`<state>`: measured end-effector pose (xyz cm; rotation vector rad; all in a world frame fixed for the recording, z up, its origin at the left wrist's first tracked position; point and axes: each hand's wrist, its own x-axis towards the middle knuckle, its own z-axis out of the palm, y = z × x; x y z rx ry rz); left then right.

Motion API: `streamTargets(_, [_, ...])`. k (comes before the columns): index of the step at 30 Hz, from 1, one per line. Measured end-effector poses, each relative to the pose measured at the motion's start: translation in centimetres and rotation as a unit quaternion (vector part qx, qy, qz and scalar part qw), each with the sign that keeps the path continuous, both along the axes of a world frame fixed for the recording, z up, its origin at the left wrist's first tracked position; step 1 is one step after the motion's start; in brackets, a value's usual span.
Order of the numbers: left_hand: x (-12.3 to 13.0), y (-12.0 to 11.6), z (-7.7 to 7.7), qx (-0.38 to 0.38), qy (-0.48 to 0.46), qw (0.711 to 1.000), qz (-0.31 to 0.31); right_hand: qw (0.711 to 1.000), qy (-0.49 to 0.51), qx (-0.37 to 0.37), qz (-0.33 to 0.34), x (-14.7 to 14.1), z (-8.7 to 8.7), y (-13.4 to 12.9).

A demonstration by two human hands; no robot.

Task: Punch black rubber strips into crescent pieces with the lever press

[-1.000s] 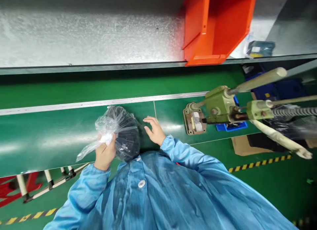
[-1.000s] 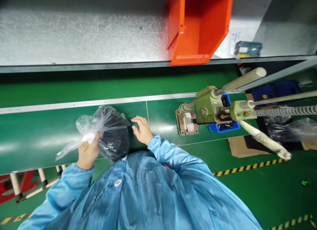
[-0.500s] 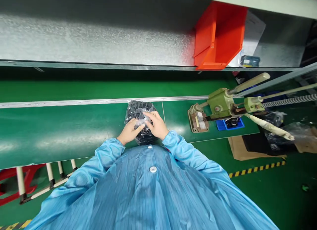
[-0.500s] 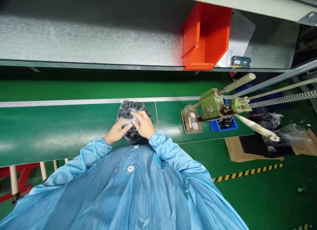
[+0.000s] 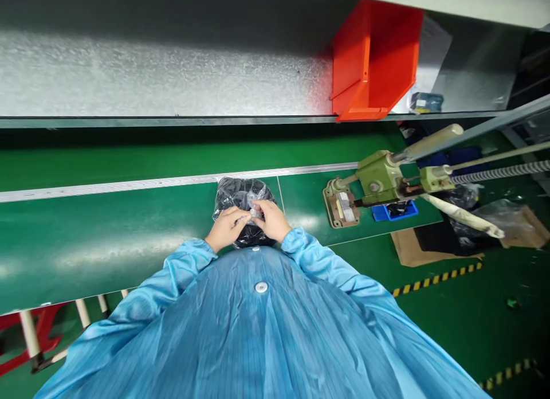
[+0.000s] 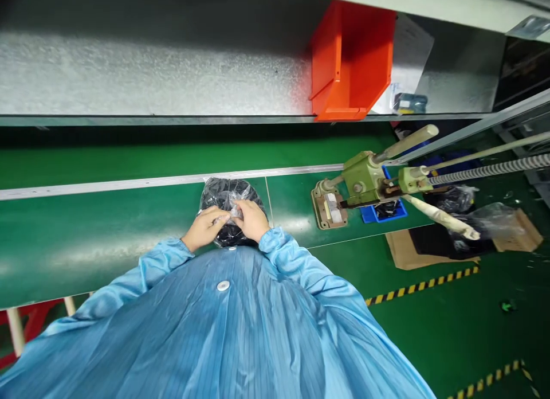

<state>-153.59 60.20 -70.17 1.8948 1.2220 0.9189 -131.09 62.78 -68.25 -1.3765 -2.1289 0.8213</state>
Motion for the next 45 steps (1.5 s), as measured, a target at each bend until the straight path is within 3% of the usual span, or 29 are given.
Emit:
streamTargets(7, [-0.1, -0.3, -0.2, -0.068, -0.072, 0.988, 0.118, 0.997, 0.050, -0.016, -0.049, 0.2, -0.5, 0.4])
streamTargets(12, [-0.1, -0.1, 0.9, 0.001, -0.067, 0.991, 0.119, 0.997, 0.067, -0.014, -0.043, 0.2, 0.3, 0.5])
streamTargets(17, [-0.2, 0.6, 2.9, 0.076, -0.035, 0.982, 0.169, 0.995, 0.073, -0.047, -0.054, 0.2, -0.2, 1.6])
streamTargets(19, [-0.2, 0.4, 3.6, 0.086, -0.032, 0.985, 0.143, 0.993, 0.083, -0.046, -0.072, 0.7, -0.1, 1.9])
streamTargets(23, [0.2, -1.0, 4.2, 0.086, -0.045, 0.995, 0.026, 0.987, 0.109, -0.009, -0.117, 2.1, 1.5, 1.2])
streamTargets(27, [1.6, -2.6, 3.9, 0.137, -0.029, 0.990, -0.031, 0.989, 0.118, -0.027, -0.081, 2.4, 2.6, -0.8])
streamTargets(30, [2.7, -3.1, 3.9, 0.162, 0.005, 0.982, -0.098, 0.987, 0.113, -0.077, -0.079, 2.4, 1.8, -1.8])
streamTargets(36, [3.9, -2.5, 4.0, 0.143, 0.044, 0.965, -0.215, 0.974, 0.120, -0.149, -0.123, 3.2, -1.2, -2.7])
streamTargets(38, [4.2, -1.8, 3.5, 0.120, 0.030, 0.973, -0.196, 0.972, 0.120, -0.155, -0.131, 3.5, -2.1, -2.8])
streamTargets(42, [4.9, 0.3, 1.8, 0.038, 0.091, 0.995, -0.020, 0.973, 0.099, -0.147, -0.145, 4.1, -3.1, -3.0])
streamTargets(45, [5.9, 2.1, 1.0, -0.033, 0.178, 0.982, -0.054, 0.981, 0.071, -0.127, -0.130, 4.6, -2.5, -3.4])
